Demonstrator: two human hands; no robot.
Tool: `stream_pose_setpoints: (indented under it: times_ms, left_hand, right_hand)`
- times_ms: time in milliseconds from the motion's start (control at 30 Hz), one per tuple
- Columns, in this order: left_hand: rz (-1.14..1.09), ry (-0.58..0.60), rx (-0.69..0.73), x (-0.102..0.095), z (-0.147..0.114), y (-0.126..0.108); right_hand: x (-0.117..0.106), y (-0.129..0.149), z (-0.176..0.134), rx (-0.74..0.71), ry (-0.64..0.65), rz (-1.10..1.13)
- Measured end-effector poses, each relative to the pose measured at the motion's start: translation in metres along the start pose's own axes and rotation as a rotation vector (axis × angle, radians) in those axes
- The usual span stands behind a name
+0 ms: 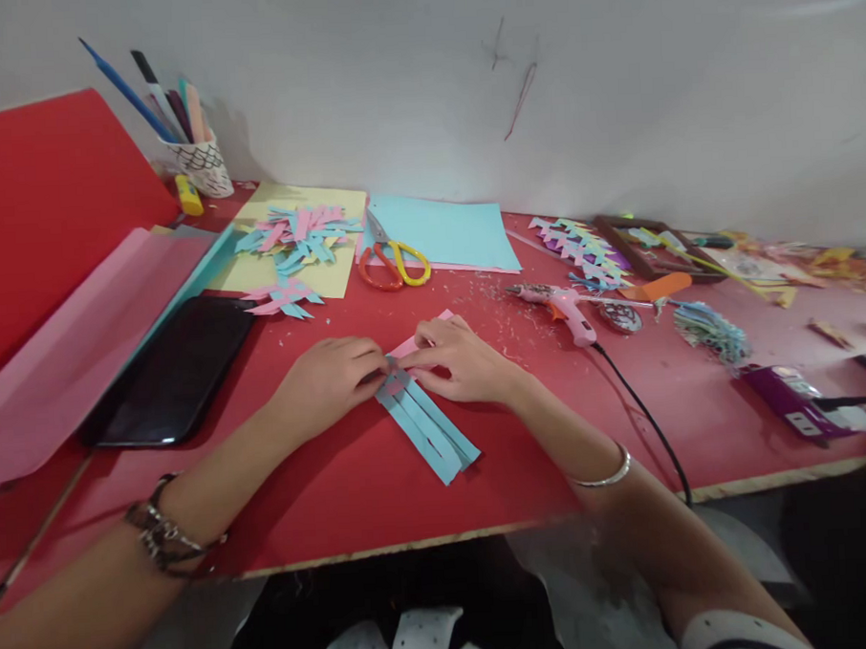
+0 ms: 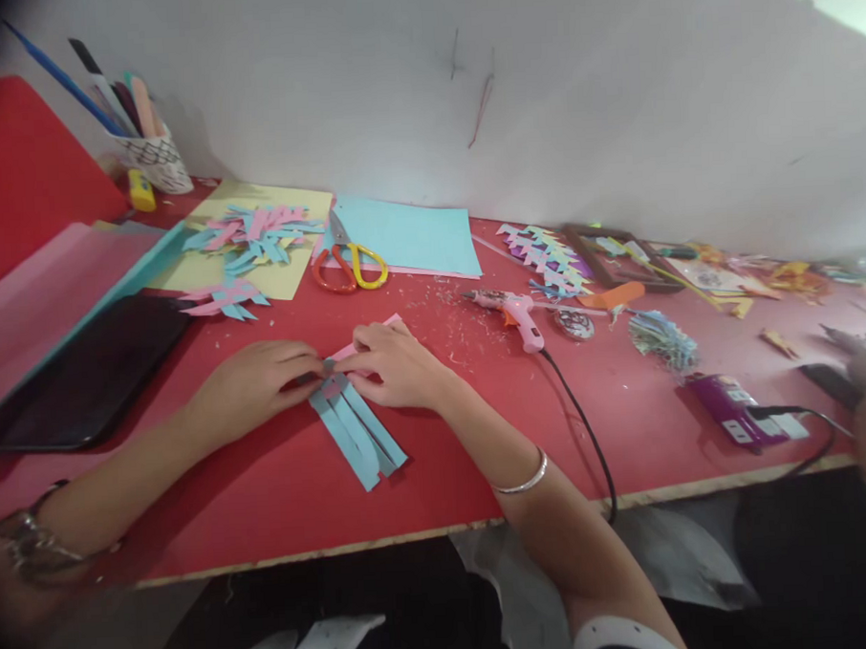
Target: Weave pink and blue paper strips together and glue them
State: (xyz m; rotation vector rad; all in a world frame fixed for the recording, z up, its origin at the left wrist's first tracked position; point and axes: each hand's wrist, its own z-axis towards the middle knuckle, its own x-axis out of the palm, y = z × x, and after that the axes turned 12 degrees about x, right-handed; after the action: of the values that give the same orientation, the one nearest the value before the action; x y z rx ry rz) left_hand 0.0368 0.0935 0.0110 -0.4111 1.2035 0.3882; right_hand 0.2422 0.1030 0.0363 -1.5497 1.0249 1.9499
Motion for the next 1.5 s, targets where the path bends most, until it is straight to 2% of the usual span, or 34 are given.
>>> stream_pose_setpoints:
  times_ms: [133, 400, 633, 967, 1100, 1167, 1300, 1367, 1500]
  left_hand:
    - [-0.010, 0.004, -0.007, 0.000, 0.000, 0.000]
    - [-0.038, -0.019, -0.012, 0.000, 0.000, 0.001]
    - [-0.044, -0.015, -0.007, 0.000, 0.000, 0.002]
    - [-0.079, -0.029, -0.050, -0.003, 0.001, -0.002]
    - [-0.088, -0.041, -0.049, -0.003, 0.001, -0.002]
    - [-0.096, -0.035, -0.049, -0.003, 0.001, -0.002]
    - [-0.108, -0.006, -0.077, -0.002, 0.001, -0.002]
    - [-0.115, -0.003, -0.085, -0.002, 0.000, -0.002]
    - [-0.118, -0.020, -0.104, 0.000, -0.001, -0.003]
  right_hand:
    - [0.000, -0.007, 0.000, 0.029, -0.026, -0.001]
    - [-0.007, -0.022, -0.003, 0.096, -0.162, -0.071]
    - [-0.002, -0.010, -0.002, -0.017, -0.052, -0.032]
    - [-0.014, -0.046, -0.003, 0.094, -0.157, -0.154]
    - [-0.013, -0.048, -0.005, 0.133, -0.225, -0.111]
    - [-0.010, -0.043, -0.004, 0.082, -0.216, -0.037]
    - [-0.003, -0.031, -0.001, -0.048, -0.113, 0.031]
    - [-0.003, -0.032, 0.000, -0.046, -0.095, -0.007]
    - [-0.011, -0.046, -0.003, 0.049, -0.128, -0.073]
